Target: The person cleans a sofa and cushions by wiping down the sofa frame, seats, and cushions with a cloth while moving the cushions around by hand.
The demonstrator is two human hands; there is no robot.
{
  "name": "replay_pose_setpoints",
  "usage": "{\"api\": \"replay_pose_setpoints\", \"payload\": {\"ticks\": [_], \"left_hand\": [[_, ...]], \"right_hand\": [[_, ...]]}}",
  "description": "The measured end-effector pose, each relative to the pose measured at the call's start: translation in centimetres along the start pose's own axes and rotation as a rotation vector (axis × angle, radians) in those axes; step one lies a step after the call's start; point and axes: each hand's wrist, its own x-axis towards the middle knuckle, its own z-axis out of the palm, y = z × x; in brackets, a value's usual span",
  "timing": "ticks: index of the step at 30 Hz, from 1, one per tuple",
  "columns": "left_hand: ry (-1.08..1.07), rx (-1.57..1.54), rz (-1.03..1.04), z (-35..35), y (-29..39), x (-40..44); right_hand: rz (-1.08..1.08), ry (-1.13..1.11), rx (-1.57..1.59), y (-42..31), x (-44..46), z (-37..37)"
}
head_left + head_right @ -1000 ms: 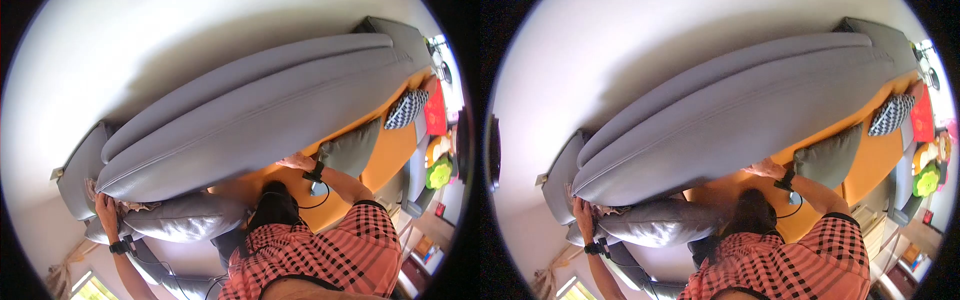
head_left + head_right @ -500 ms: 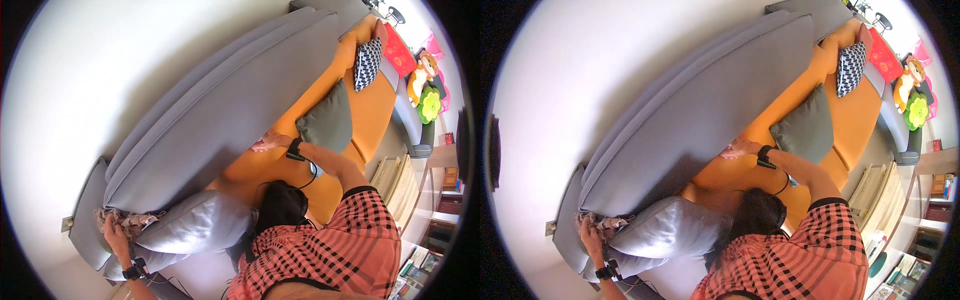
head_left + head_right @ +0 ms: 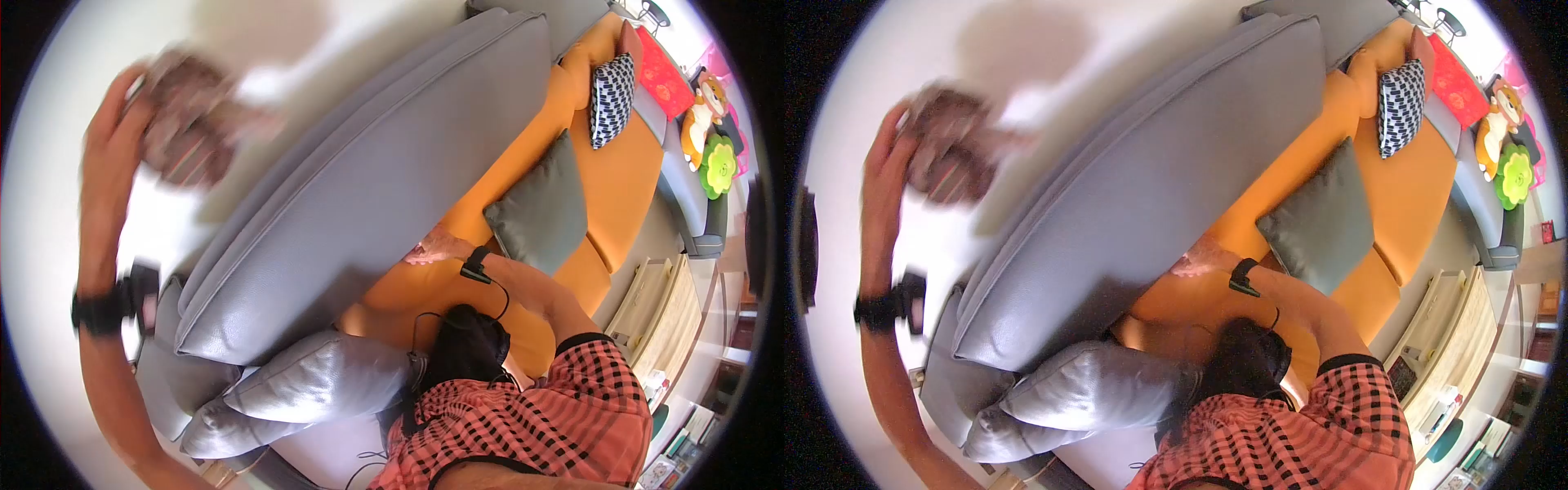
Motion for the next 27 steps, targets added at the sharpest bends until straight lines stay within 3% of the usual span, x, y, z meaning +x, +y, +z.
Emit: {"api": "replay_pose_setpoints", "payload": {"ticks": [1,4,6,8,12,17,19,22,25,27], "left_hand": [[-0.087,-0.037,0.033,2.6,0.3,2.4],[-0.359,-0.315,0.051,11.3,0.5,5.1],[-0.513,-0.164,0.164,14.7,1.1,3.9],[-0.69,0.106,0.105,16.2,0.5,2.5],[-0.869,0.218,0.026,12.6,-3.8,1.4],[-0.843,0.283,-0.017,5.3,-11.3,-5.4],[-0.815,0.304,-0.086,2.0,-14.0,-8.7],[-0.72,0.461,-0.208,-3.2,-17.5,-14.5],[-0.54,0.397,-0.41,-7.7,-19.9,-20.5],[-0.453,0.385,-0.541,-9.1,-19.5,-23.2]], "right_hand": [[0.017,0.28,-0.202,-4.4,-3.6,2.7],[-0.03,0.511,-0.254,-9.1,-6.3,5.4],[-0.085,0.562,-0.098,-8.8,-6.1,5.9],[-0.12,0.596,0.003,-7.3,-5.4,6.4],[-0.027,0.567,0.284,-5.0,-3.7,5.4],[0.058,0.547,-0.315,-11.6,-5.5,7.3],[0.141,0.53,-0.176,-13.4,-6.4,7.4],[0.069,0.597,-0.024,-7.1,-4.3,6.3],[0.185,0.562,-0.283,-9.8,-4.6,6.6],[0.1,0.588,-0.308,-10.1,-4.6,6.5]]}}
